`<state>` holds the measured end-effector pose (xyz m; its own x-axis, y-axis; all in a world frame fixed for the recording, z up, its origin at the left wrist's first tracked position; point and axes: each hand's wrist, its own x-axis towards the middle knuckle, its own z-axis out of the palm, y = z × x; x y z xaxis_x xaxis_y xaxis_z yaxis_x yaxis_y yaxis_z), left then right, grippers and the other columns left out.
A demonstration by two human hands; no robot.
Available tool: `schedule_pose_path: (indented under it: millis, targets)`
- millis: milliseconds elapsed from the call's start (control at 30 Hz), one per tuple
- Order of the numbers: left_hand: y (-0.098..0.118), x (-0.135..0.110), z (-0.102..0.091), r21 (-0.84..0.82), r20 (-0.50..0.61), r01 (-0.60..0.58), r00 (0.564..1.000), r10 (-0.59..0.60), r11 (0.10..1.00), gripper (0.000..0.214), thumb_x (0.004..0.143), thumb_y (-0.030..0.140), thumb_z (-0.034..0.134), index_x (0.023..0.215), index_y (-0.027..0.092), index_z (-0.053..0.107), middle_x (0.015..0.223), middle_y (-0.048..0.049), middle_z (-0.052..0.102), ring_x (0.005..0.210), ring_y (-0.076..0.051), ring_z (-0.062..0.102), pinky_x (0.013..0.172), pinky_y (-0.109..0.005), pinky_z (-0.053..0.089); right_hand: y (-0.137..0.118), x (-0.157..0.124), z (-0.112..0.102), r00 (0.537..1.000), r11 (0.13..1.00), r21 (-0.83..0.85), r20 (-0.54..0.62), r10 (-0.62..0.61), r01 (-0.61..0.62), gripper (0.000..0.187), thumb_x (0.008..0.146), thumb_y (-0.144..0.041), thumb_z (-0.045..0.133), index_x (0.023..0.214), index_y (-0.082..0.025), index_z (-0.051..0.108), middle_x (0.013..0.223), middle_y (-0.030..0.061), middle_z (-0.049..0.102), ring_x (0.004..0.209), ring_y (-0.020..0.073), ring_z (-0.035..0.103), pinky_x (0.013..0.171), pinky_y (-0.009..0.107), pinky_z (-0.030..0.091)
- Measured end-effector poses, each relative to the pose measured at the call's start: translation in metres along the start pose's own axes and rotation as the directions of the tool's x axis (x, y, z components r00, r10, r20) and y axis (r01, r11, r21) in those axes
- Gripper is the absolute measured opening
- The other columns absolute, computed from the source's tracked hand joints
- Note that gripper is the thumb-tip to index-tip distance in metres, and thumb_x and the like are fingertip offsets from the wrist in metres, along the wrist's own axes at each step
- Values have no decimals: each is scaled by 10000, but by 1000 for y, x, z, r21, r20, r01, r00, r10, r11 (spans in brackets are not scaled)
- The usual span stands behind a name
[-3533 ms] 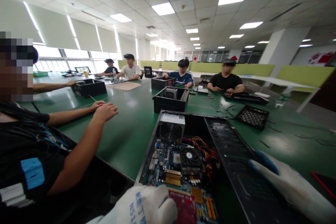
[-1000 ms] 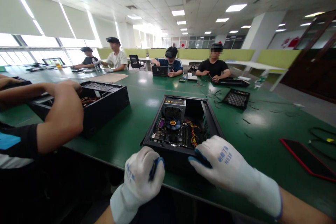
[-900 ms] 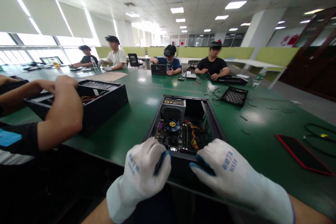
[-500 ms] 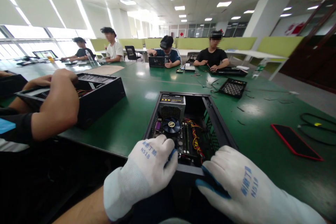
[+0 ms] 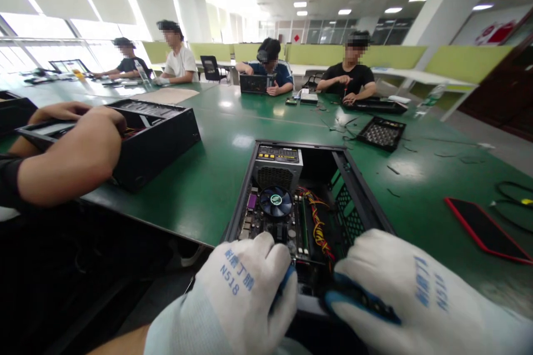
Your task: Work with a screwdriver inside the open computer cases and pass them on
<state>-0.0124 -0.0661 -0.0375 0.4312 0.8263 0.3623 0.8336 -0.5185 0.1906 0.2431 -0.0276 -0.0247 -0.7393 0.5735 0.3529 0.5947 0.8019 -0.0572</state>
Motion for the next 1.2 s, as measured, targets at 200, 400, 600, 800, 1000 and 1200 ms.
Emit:
schedule_pose_path:
  millis: [200,400,600,800,1000,1200]
  targets:
    - [1,-1,2,3,-15,24,1000,-24,1000,147,946,319,494,812,261,473,746,-11,582,577,-184,571,506,-331,393,34,81,27,961,974,-205,275,-40,99,310,890,-492,662,940,-191,717,865,104,709,796,264,654,722,383,441]
    - [2,-1,2,16,-6,43,999,-43,999,174,951,330,489,796,255,463,751,-12,585,594,-188,571,516,-334,382,32,136,70,855,970,-211,518,5,122,216,771,-365,797,842,-165,759,892,141,746,850,294,700,773,388,469]
    - [6,2,-4,-16,80,88,993,-86,996,147,946,277,465,803,246,472,782,-10,576,640,-191,570,553,-338,390,28,146,78,694,912,-215,713,-98,350,200,863,-129,572,950,-165,749,936,117,761,843,264,726,725,371,504]
    - [7,2,-4,-29,101,108,989,-104,994,134,946,299,465,821,251,471,818,-8,577,663,-204,576,571,-346,400,32,135,42,764,945,-265,645,25,192,211,845,-270,612,973,-169,746,954,114,758,913,282,723,754,362,515]
    - [6,0,-2,-37,85,121,989,-118,992,141,945,309,468,815,256,461,801,0,559,637,-200,560,555,-342,376,42,123,21,813,948,-313,566,136,59,214,866,-304,558,914,-195,735,931,95,763,881,266,727,748,341,511]
    - [3,0,-2,-48,102,100,990,-95,994,142,957,309,455,825,257,465,813,-6,558,661,-204,566,574,-350,385,59,111,22,837,926,-376,515,186,25,221,860,-313,542,884,-205,733,886,100,761,836,287,733,708,370,524]
